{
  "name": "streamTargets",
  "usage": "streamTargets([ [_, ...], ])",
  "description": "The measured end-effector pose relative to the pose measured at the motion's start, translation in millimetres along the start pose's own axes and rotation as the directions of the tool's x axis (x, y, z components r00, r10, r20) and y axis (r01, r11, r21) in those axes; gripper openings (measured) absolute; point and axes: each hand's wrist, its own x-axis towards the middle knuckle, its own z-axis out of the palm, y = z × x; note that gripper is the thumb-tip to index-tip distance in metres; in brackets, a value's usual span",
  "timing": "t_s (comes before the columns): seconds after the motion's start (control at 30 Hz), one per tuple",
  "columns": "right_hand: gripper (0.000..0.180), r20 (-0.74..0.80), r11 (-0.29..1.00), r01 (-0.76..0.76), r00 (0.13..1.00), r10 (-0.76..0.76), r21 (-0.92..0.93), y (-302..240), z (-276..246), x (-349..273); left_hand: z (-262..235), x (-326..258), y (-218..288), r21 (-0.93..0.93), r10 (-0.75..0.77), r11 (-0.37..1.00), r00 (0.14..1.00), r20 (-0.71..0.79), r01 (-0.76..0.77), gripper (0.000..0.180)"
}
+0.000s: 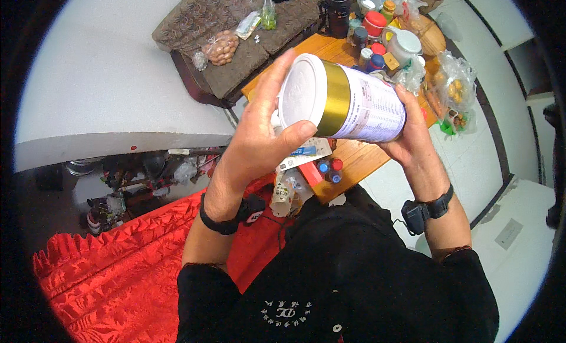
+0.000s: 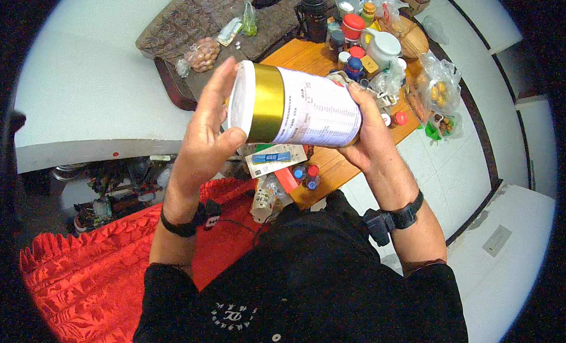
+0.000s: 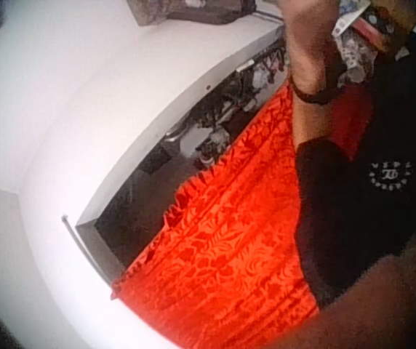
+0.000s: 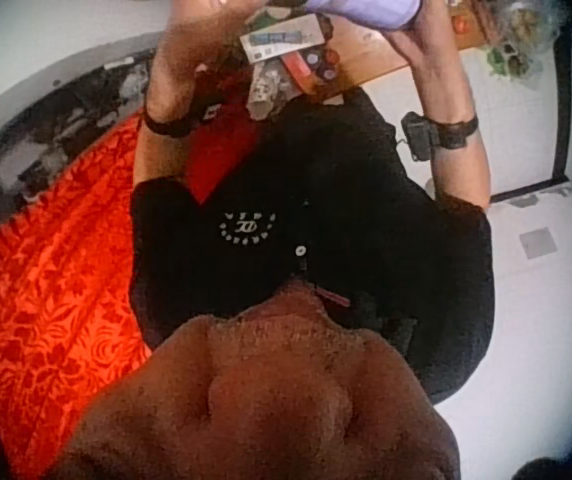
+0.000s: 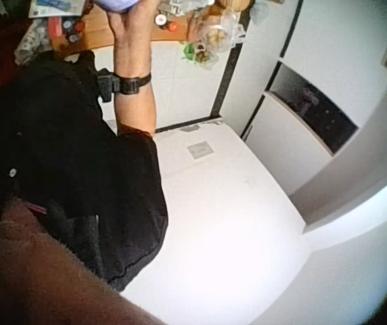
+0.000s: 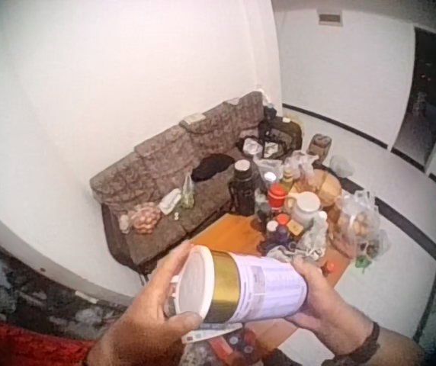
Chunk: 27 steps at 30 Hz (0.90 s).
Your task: The person stands at a cluttered wooden table and repeatedly picks up various containers, jars, and boxes. They wipe the surfaces with a cloth, rotate items to view labels, and place them back on the table in a slightly more organized arrangement.
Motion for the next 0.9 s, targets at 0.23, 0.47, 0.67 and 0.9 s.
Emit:
streamTargets([
  [0.23, 0.057, -0.083, 0.982, 0.025, 0.996, -0.041, -0.188, 15.2, -1.0, 7.1, 7.0, 2.1, -23.1, 0.046, -0.080, 0.995, 0.993, -0.086, 0.084, 0.105],
  [0.47, 0.039, 0.501, -0.222, 0.454, 0.712, -0.492, -0.863, 21.7, 17.1, 6.2, 20.6, -6.1, -47.2, 0.165, -0.081, 0.981, 0.988, -0.130, 0.102, 0.096],
  [0.67, 0.029, 0.657, -0.323, 0.582, 0.567, -0.497, -0.747, 32.0, 49.5, 11.1, 27.7, -7.9, -55.0, 0.119, -0.097, 0.986, 0.981, -0.165, 0.118, 0.096],
  [0.9, 0.019, 0.658, -0.448, 0.483, 0.522, -0.543, -0.752, 14.8, 7.7, 5.7, 2.9, -17.9, -52.6, -0.040, -0.140, 0.990, 0.964, -0.228, 0.135, 0.089],
])
